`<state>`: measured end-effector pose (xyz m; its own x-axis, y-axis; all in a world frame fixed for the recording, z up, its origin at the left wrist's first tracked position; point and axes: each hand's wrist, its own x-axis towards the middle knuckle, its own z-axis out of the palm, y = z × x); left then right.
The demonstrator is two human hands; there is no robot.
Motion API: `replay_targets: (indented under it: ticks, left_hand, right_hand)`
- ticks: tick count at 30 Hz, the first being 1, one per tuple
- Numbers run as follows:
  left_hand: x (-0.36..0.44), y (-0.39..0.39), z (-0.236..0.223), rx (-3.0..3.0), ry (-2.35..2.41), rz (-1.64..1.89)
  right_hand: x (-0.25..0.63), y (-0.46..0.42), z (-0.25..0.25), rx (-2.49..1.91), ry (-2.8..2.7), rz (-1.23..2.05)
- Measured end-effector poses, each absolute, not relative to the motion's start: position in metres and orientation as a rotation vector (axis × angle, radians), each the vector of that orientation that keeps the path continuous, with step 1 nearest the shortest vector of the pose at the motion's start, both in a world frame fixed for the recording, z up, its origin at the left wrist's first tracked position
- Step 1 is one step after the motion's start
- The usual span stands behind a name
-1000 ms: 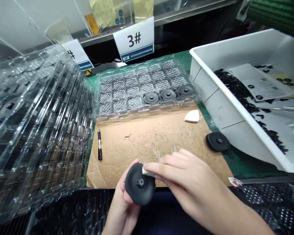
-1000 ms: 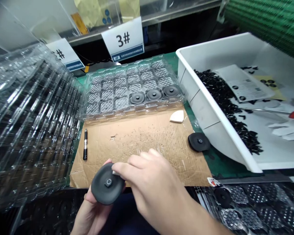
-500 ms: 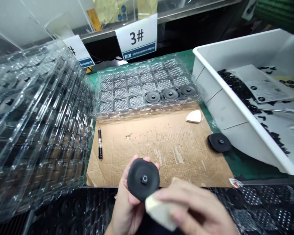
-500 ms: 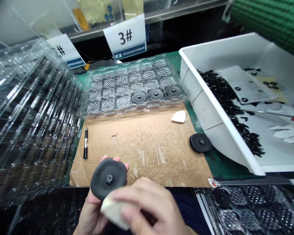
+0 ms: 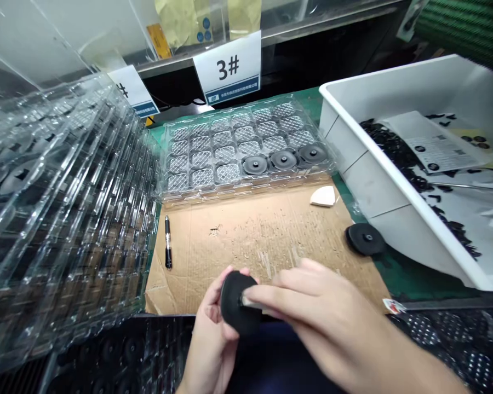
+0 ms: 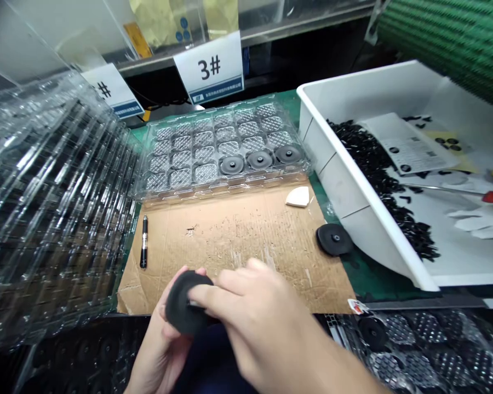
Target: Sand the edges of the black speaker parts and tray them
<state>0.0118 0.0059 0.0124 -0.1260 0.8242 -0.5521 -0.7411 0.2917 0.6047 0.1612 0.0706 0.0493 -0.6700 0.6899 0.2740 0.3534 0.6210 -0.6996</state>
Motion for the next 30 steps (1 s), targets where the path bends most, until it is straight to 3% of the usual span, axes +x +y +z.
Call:
replay_targets:
  ticks: [7,13,17,22,26,30]
  left_hand:
    - [0.011,0.007,0.009,0.114,1.013,1.326]
    - [0.0,0.012,0.0,0.044,0.981,1.401]
    - [0.003,0.016,0.002,0.03,0.944,1.403]
    - [0.012,0.017,0.004,0.058,0.967,1.399]
    - [0.011,0.011,0.002,0.031,0.949,1.335]
    - [0.005,0.007,-0.005,0.052,0.92,1.322]
  right_hand:
    - [0.158,0.074,0.039,-0.771,-2.047,0.996]
    - [0.183,0.071,-0.025,-1.237,-2.053,1.218]
    - [0.186,0.062,-0.053,-1.262,-2.138,1.217]
    - [0.166,0.072,0.0,-1.247,-1.907,1.09]
    - [0.143,0.072,0.043,-0.852,-1.954,0.874]
    - [0.136,0.072,0.048,-0.78,-2.224,1.106]
